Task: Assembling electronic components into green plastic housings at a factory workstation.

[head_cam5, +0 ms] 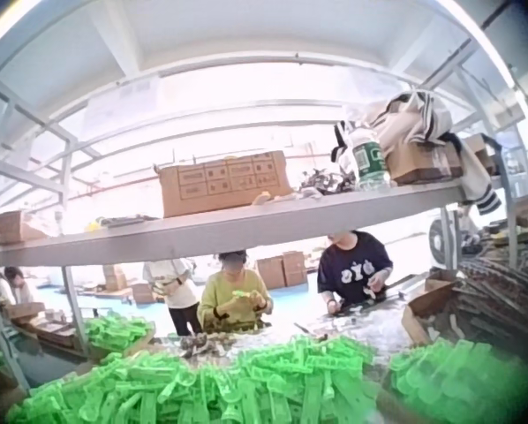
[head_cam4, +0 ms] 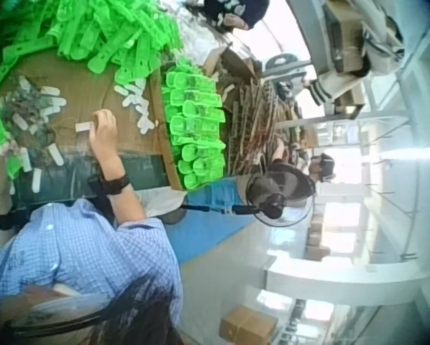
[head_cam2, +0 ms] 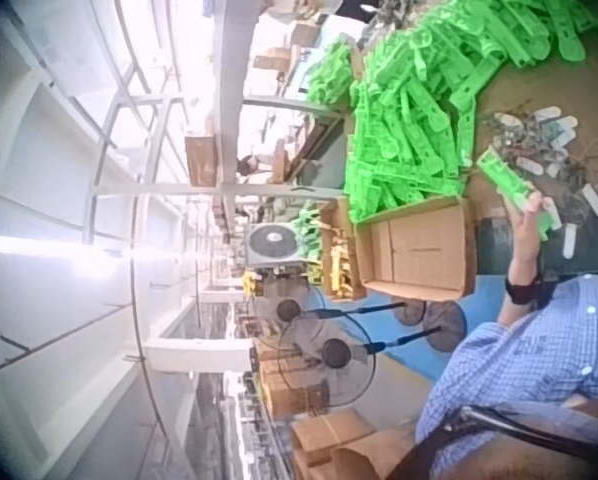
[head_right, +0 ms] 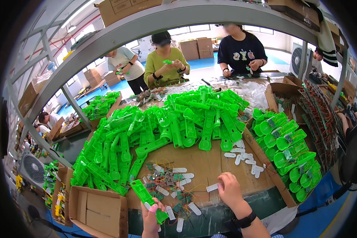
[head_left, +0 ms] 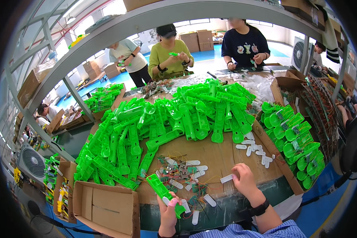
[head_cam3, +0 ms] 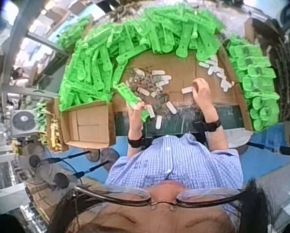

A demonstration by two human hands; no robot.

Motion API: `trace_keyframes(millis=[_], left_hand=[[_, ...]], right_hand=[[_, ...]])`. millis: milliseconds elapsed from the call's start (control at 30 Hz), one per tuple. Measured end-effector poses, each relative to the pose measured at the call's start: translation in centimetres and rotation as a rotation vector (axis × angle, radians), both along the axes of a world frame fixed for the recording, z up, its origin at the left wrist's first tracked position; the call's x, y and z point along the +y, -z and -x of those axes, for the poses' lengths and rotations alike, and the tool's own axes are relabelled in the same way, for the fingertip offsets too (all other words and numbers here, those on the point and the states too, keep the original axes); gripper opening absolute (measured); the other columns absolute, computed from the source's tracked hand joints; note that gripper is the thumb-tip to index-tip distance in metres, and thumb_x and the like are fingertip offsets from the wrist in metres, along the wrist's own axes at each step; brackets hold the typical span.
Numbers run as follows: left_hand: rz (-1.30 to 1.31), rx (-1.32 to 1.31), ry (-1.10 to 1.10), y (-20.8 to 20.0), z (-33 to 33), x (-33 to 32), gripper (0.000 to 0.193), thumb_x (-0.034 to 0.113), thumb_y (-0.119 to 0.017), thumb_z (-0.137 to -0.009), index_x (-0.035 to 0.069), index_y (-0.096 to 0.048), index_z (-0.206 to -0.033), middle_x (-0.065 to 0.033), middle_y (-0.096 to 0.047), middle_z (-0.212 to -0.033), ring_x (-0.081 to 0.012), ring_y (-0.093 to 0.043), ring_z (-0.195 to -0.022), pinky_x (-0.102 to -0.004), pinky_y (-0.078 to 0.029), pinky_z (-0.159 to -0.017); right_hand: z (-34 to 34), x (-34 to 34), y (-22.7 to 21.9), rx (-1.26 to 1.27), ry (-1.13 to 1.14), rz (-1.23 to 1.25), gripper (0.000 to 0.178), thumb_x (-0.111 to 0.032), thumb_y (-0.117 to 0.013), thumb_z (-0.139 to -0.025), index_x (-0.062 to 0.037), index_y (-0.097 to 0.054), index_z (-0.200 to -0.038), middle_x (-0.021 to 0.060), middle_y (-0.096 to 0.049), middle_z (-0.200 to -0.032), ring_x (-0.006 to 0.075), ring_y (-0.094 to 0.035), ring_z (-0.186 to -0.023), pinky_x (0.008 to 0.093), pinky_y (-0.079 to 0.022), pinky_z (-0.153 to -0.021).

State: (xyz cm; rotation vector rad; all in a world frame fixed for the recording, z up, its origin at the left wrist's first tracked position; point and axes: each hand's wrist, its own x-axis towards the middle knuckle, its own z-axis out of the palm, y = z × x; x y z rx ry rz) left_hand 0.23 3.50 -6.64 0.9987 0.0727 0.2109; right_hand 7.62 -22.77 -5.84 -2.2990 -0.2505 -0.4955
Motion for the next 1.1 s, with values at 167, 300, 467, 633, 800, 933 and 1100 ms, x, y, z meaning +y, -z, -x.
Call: trace_keyframes(millis=[167,300,467,633,800,933,1100], left_hand=[[0.078,0.043,-0.053,-1.1,-0.2,0.0,0.043,0.008,-0.051,-0.077,0.006,-0.033,-0.116,-0.0076,-0.045,-0.093,-0.0169,-0.047,-0.074,-0.0320,-0.043,-0.066],[0.133,0.043,-0.102,-1.3,-0.3,0.1,0.049,0.013,-0.054,-0.074,0.004,-0.035,-0.118,-0.0081,-0.047,-0.095,-0.0165,-0.047,-0.075,-0.0302,-0.043,-0.064],[0.165,-0.020,-0.124,-0.9,1.1,1.4,0.060,0.005,-0.058,-0.073,0.006,-0.028,-0.125,-0.0084,-0.047,-0.095,-0.0165,-0.050,-0.073,-0.0328,-0.045,-0.068],[-0.075,0.033,-0.131,-1.8,2.5,2.3,0.030,0.005,-0.054,-0.079,0.003,-0.045,-0.107,-0.0054,-0.052,-0.092,-0.0131,-0.053,-0.078,-0.0240,-0.045,-0.067],[-0.012,0.017,-0.096,-1.0,2.1,2.7,0.044,0.002,-0.058,-0.073,0.003,-0.040,-0.113,-0.0050,-0.051,-0.092,-0.0131,-0.054,-0.077,-0.0229,-0.045,-0.066],[-0.083,0.039,-0.107,-1.6,1.6,2.0,0.041,0.003,-0.059,-0.073,0.003,-0.042,-0.110,-0.0049,-0.051,-0.091,-0.0126,-0.053,-0.077,-0.0231,-0.045,-0.065],[-0.103,0.019,-0.071,-0.3,1.2,2.2,0.038,0.004,-0.060,-0.073,0.004,-0.043,-0.108,-0.0044,-0.052,-0.091,-0.0125,-0.054,-0.077,-0.0232,-0.045,-0.065]], right_hand=[[-0.2,1.9,-2.0,0.280,-0.289,-0.184,0.016,-0.007,-0.060,-0.071,-0.0025,-0.055,-0.085,0.0108,-0.055,-0.086,0.0287,-0.053,-0.085,0.0364,-0.043,-0.074],[-0.7,5.4,-1.3,0.119,-0.536,0.040,0.020,-0.012,-0.063,-0.070,-0.0039,-0.056,-0.087,0.0103,-0.055,-0.084,0.0275,-0.053,-0.084,0.0371,-0.043,-0.072],[-1.6,7.2,0.0,0.077,-0.474,0.482,0.022,-0.019,-0.064,-0.070,-0.0068,-0.057,-0.087,0.0102,-0.057,-0.082,0.0281,-0.054,-0.084,0.0383,-0.043,-0.071],[-1.4,5.6,-1.8,0.339,-0.533,0.176,0.023,-0.026,-0.062,-0.075,-0.0058,-0.062,-0.087,0.0118,-0.061,-0.078,0.0263,-0.058,-0.077,0.0361,-0.045,-0.068],[-0.2,5.0,-4.6,0.414,-0.393,-0.219,0.016,-0.016,-0.058,-0.080,-0.0033,-0.062,-0.089,0.0073,-0.056,-0.075,0.0157,-0.053,-0.067,0.0265,-0.043,-0.062],[0.4,4.3,-6.3,0.266,-0.375,-0.219,0.015,-0.012,-0.057,-0.081,-0.0023,-0.061,-0.091,0.0053,-0.051,-0.074,0.0138,-0.047,-0.063,0.0249,-0.040,-0.059],[-0.2,2.3,-5.8,0.277,-0.345,-0.425,0.014,-0.006,-0.056,-0.079,-0.0011,-0.060,-0.092,0.0057,-0.050,-0.077,0.0133,-0.047,-0.064,0.0237,-0.040,-0.059]])
